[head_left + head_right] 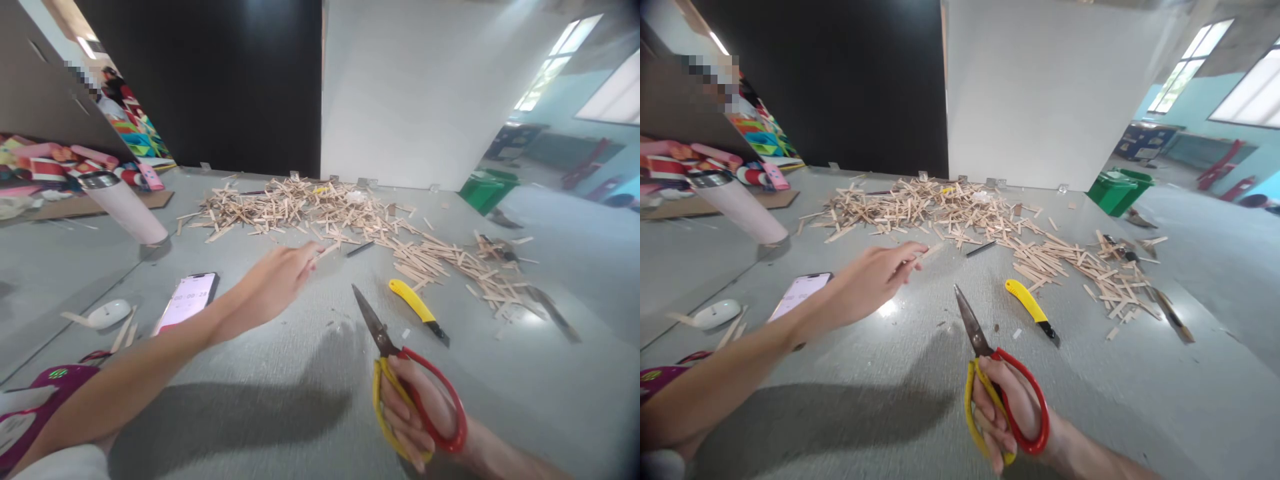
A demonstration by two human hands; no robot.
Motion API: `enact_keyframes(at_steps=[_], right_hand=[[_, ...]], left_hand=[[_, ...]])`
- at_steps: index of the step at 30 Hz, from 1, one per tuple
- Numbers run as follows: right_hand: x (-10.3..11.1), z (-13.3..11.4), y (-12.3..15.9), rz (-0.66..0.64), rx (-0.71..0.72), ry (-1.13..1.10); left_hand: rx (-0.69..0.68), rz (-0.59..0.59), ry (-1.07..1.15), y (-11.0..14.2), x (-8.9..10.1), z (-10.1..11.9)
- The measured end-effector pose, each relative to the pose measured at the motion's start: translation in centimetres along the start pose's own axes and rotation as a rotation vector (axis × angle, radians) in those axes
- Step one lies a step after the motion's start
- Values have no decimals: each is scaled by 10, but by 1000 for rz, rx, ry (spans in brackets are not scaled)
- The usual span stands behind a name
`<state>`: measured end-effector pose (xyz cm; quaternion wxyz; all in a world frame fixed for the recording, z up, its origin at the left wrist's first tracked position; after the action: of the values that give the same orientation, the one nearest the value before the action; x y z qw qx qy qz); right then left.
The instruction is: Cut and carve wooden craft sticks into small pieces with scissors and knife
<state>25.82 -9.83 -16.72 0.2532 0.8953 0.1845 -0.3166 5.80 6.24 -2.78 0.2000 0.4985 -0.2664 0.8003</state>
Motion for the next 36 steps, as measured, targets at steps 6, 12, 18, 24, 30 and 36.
enact_keyframes(at_steps=[6, 12, 18, 24, 30, 36], right_hand=[[6, -1, 8, 328, 57, 255], [0, -4, 14, 324, 123, 398], [4, -1, 16, 358, 19, 405], [6, -3, 18, 378, 72, 412], [7, 3, 18, 229, 146, 413], [0, -4, 21, 102, 259, 478]], left_hand=[[76, -147, 567, 6, 12, 11], [54, -161, 544, 10, 9, 17], [49, -133, 499, 10, 13, 19], [65, -111, 452, 9, 15, 20], [45, -112, 458, 10, 16, 20], [47, -184, 543, 14, 14, 23]])
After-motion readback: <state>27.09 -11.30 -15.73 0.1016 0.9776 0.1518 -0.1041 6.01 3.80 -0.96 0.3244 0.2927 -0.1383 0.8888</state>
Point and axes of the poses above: each hand's wrist, its own y-axis away from the middle knuckle, its own x-axis out of the back of the hand, z = x × y, the point moved 4 cm from there along -y, towards the middle knuckle, and after that the axes turned 4 degrees about z, right-handed, at the moved point
